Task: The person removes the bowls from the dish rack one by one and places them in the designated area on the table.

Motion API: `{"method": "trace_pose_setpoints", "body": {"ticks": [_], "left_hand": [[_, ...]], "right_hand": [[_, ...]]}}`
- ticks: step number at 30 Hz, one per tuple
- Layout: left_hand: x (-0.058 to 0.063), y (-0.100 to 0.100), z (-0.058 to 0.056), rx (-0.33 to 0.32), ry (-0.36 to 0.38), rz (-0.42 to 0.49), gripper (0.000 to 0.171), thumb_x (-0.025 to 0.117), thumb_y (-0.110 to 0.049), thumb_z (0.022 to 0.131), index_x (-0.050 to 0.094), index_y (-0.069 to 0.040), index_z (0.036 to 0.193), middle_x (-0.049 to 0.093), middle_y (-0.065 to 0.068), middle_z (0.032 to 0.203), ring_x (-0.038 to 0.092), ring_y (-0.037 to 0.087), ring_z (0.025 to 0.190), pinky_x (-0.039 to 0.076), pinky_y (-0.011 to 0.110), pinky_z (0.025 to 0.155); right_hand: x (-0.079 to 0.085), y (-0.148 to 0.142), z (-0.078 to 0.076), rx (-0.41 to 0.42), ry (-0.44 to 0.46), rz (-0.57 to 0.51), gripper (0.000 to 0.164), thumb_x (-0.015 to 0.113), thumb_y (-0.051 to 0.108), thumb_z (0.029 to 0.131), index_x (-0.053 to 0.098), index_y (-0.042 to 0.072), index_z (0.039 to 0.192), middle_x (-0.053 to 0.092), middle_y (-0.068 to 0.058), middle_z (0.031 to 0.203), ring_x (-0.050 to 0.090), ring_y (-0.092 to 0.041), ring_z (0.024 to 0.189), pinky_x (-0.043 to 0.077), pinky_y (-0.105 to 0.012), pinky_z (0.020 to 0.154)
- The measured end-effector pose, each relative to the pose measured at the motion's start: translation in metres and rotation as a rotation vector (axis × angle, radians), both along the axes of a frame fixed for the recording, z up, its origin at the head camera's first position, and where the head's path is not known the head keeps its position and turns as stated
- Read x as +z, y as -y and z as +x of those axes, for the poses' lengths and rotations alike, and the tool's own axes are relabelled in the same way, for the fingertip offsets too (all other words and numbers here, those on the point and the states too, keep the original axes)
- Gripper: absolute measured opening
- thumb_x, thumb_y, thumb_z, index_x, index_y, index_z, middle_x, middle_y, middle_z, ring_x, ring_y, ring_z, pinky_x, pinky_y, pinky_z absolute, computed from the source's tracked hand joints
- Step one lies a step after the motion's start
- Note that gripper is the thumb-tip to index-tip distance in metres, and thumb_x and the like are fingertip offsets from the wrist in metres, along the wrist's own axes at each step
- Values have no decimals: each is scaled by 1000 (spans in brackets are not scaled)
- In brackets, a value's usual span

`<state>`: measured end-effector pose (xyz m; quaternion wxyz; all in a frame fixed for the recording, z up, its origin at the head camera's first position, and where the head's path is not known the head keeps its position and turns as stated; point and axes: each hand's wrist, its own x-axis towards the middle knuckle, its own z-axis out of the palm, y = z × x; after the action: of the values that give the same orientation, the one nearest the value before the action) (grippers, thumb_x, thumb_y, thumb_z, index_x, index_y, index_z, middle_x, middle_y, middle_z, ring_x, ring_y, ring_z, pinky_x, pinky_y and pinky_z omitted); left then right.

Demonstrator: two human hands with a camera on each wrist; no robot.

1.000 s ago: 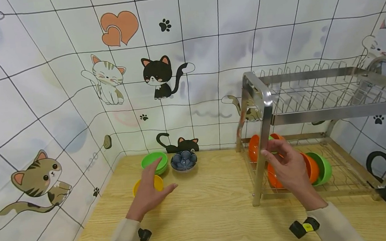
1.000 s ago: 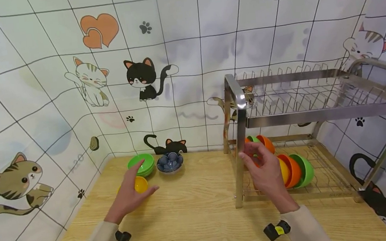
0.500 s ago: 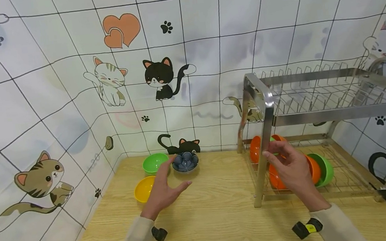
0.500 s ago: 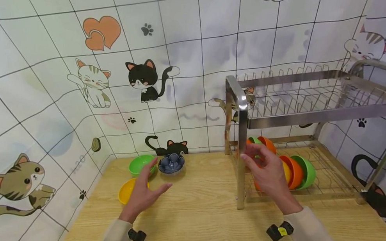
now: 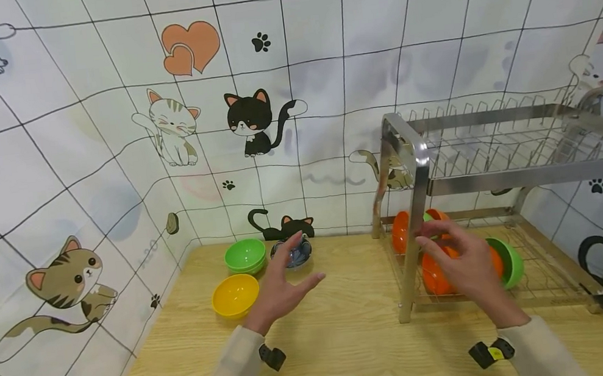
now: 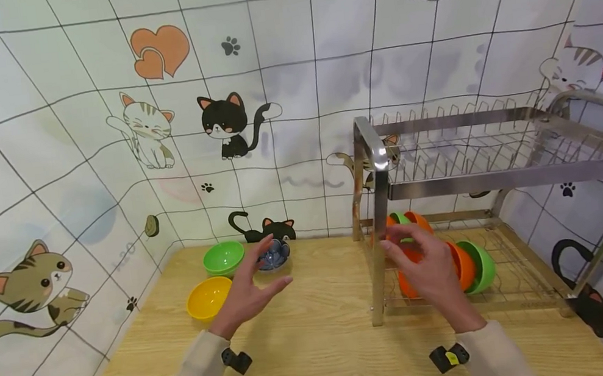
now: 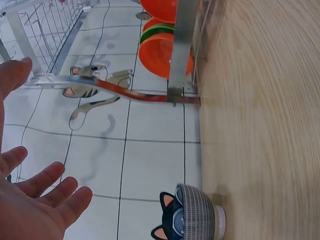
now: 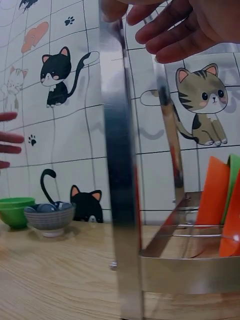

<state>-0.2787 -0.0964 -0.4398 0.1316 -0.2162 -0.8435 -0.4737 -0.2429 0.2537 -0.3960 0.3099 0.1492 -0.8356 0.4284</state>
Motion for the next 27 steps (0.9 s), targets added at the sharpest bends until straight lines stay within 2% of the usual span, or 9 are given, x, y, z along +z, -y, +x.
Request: {"method": "trace_pose_setpoints", "body": {"ticks": [5,8,10,12,15,16,22,27], "left_hand": [[9,-17,0,-65,5,50,85,81,-34,89,33,-35,158,43,-6,160,43,20,147,41,49,120],[14,-27,0,-106,4,77,83,81,-32,89,34,-35,158,46,-5,158,44,22,146,41,48,119],[17,-34,0,-131,-12,88,82,81,-30,90,35,-34,157,47,-4,157,45,23,146,43,49,118],[19,-41,1,-148,-19,89,80,80,-30,90,35,-34,157,47,-4,157,45,23,145,44,49,117],[22,-51,0,-170,-11,86,80,79,-30,91,35,-36,157,46,-6,157,45,19,145,44,48,117],[22,-54,0,-177,-3,86,80,79,-31,91,34,-37,157,46,-7,157,44,18,145,44,47,117],[26,-71,-1,-222,22,103,77,78,-32,92,35,-41,155,48,-9,154,46,15,144,45,42,116],[33,-86,0,-261,6,115,75,77,-29,93,37,-35,156,52,-3,152,50,19,141,47,43,115]], "right_hand": [[2,-12,1,-42,-88,106,34,75,9,93,71,13,127,73,-8,119,52,21,100,41,0,89],[1,-21,0,-75,-122,170,45,78,8,89,68,15,132,70,-9,127,56,10,104,37,-2,90],[1,-28,-1,-81,-123,200,51,80,7,87,66,14,136,67,-11,133,59,-8,114,44,-15,99],[0,-35,-3,-86,-100,222,57,81,10,86,63,16,140,63,-14,139,56,-26,124,48,-38,107],[-2,-48,-6,-80,-50,225,61,81,13,87,59,15,144,56,-18,147,45,-43,135,38,-73,106],[-3,-52,-7,-79,-36,225,62,81,13,87,58,14,145,54,-19,149,43,-46,136,34,-76,106],[-10,-78,-11,-103,7,224,65,80,20,89,53,12,148,45,-20,158,37,-51,141,23,-77,114],[-17,-99,-16,-136,18,217,68,78,21,91,49,9,151,40,-21,161,32,-54,144,17,-77,117]]}}
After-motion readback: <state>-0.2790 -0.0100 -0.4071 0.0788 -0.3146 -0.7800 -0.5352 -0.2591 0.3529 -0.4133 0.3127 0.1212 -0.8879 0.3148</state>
